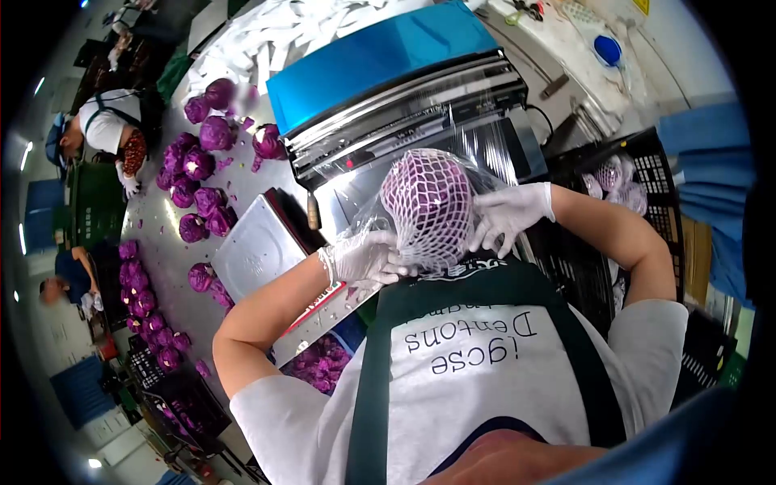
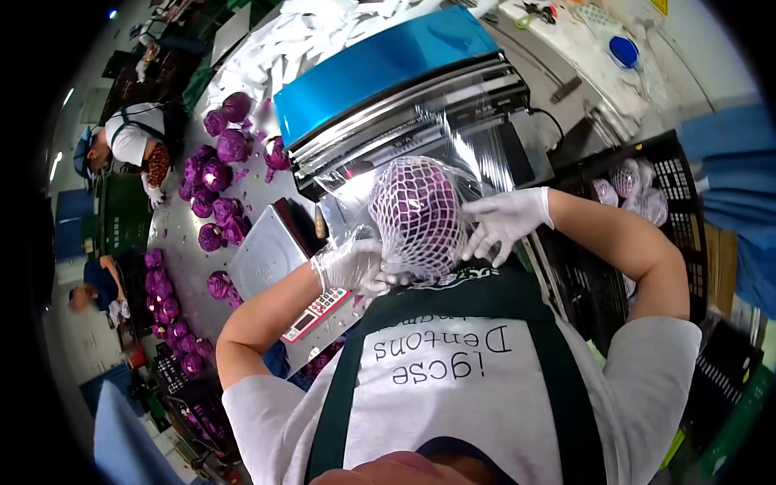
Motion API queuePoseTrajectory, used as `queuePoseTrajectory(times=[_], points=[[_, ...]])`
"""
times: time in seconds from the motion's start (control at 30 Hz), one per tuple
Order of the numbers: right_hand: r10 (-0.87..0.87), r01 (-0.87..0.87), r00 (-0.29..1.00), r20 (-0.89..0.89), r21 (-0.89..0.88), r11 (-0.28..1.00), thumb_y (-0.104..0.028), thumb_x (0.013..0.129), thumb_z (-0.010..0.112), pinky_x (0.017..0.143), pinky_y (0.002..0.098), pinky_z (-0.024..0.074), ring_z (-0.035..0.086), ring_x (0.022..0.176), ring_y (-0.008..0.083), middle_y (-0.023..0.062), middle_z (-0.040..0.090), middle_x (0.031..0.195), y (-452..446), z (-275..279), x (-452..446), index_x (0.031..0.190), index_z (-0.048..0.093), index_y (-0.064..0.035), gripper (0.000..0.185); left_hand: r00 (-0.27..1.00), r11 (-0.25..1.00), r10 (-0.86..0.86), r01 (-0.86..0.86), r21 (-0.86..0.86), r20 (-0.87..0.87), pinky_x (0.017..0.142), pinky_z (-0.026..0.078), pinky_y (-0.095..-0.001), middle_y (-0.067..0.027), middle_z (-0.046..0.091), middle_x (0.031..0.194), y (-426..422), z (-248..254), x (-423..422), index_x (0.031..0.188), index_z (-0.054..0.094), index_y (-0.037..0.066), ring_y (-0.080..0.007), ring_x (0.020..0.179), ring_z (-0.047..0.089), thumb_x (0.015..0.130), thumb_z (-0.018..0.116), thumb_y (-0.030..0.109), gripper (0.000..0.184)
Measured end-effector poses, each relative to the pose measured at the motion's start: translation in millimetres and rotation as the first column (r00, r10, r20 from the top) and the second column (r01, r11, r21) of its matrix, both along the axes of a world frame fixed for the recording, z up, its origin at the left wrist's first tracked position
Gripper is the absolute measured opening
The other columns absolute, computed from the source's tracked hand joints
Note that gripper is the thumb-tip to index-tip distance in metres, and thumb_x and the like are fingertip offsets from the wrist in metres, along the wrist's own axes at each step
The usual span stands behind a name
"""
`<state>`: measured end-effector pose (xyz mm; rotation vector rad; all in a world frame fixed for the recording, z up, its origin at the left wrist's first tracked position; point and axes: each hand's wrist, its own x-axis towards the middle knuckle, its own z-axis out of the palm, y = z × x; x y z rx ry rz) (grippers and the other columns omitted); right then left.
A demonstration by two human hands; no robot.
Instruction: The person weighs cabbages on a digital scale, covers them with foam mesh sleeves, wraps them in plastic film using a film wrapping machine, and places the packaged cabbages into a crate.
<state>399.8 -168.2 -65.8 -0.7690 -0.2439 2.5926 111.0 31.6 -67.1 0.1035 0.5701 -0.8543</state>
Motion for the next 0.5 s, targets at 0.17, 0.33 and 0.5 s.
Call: queuePoseTrajectory(times=[0.17,0.33,0.5], points=[[-0.203,0.201,0.978,0.040,0.049,0.978,-0.061,0.096,0.028,0.096,0.0530,0.0455,0.055,0.116,0.0285,0.0246,0.044,0.138,-29,2,-24,0.148,0.015,-0.0061,0.077,0.991,0.914,0.099,-0.125,0.386,0.086,0.092,0.052,-0.0388,-0.0205,0.056,0.127,-25,8,-37,0.136,0.042,-0.002,-0.0313,0.117,0.056,0.096,0.044,0.033,0.053],[-0.481,0.462,0.863,0.155,0.142,0.875,-0.050,0.101,0.028,0.101,0.0462,0.0436,0.051,0.123,0.0319,0.0260,0.048,0.134,-74,17,-45,0.142,0.032,0.0042,0.068,0.857,0.848,0.507,-0.515,0.130,0.086,0.114,0.027,-0.0380,-0.0271,0.035,0.144,-31,26,-82,0.142,0.028,-0.010,-0.0345,0.136,0.035,0.096,0.027,0.055,0.079],[-0.796,0.379,0.245,0.554,0.701,0.605,-0.014,0.100,0.046,0.071,0.0251,0.0553,0.068,0.084,0.0172,0.0125,0.068,0.093,-85,34,-96,0.113,0.060,0.0061,0.028,0.867,0.362,-0.189,-0.374,0.854,0.460,0.105,0.037,-0.0319,-0.0169,0.053,0.131,-55,18,-103,0.134,0.045,-0.007,-0.0232,0.123,0.050,0.102,0.036,0.039,0.056]])
